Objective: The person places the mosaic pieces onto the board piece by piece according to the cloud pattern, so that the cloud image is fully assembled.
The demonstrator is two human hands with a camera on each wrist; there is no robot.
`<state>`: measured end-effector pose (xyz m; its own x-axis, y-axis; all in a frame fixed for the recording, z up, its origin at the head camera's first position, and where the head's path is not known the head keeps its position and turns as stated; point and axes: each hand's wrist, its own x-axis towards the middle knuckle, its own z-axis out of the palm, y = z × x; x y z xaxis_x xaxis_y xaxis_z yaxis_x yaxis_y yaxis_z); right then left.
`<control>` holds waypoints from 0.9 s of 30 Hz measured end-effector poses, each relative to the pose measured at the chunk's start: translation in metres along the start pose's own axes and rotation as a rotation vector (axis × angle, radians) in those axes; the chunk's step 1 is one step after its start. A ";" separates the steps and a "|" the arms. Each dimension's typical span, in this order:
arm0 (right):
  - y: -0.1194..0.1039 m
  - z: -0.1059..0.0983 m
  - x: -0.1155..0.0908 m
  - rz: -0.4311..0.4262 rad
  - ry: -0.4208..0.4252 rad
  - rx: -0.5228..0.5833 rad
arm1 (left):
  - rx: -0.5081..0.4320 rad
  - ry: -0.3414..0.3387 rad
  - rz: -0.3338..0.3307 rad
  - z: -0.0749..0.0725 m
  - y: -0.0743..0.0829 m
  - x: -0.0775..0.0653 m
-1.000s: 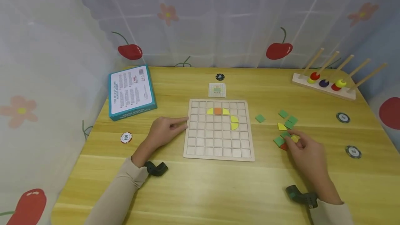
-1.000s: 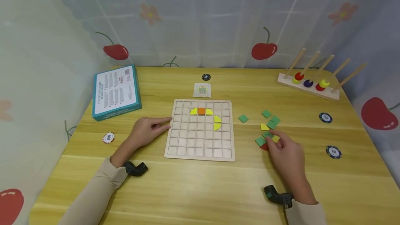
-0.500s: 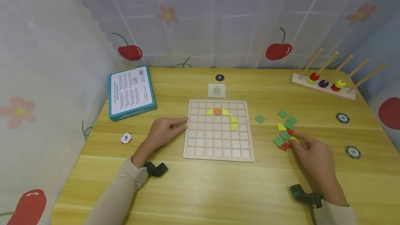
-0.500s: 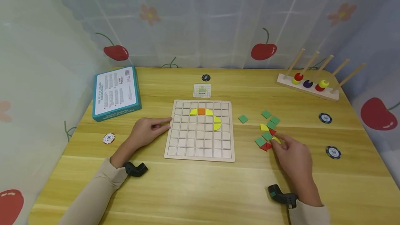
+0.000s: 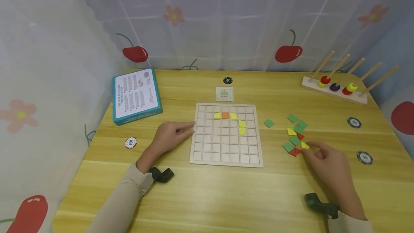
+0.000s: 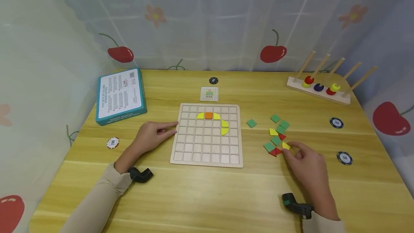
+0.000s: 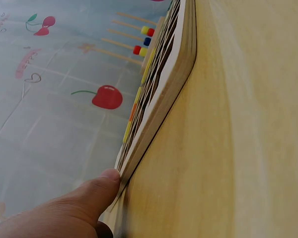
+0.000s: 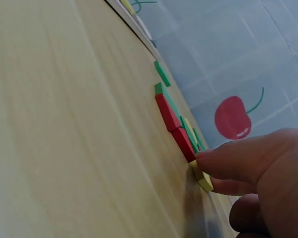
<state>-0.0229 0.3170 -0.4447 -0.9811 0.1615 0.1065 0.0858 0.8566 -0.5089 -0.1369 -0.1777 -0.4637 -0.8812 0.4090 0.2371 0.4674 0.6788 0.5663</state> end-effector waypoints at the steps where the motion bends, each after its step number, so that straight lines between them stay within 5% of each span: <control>1: 0.001 -0.001 -0.001 -0.002 -0.004 -0.008 | -0.002 0.000 0.001 0.000 0.001 0.000; 13: -0.008 0.003 -0.001 -0.028 0.145 -0.039 | -0.001 0.001 -0.009 0.000 0.004 0.001; 18: -0.036 0.019 0.002 -0.182 0.224 0.077 | -0.004 -0.007 -0.010 0.001 0.005 0.002; 23: -0.083 0.046 0.011 -0.338 0.125 0.125 | -0.001 -0.007 -0.036 -0.002 0.003 0.001; 27: -0.123 0.062 0.020 -0.357 0.002 0.123 | -0.008 -0.010 -0.033 -0.002 0.003 0.001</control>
<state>-0.0637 0.1846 -0.4334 -0.9452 -0.1353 0.2973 -0.2830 0.7936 -0.5386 -0.1363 -0.1765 -0.4607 -0.8953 0.3926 0.2103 0.4376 0.6872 0.5799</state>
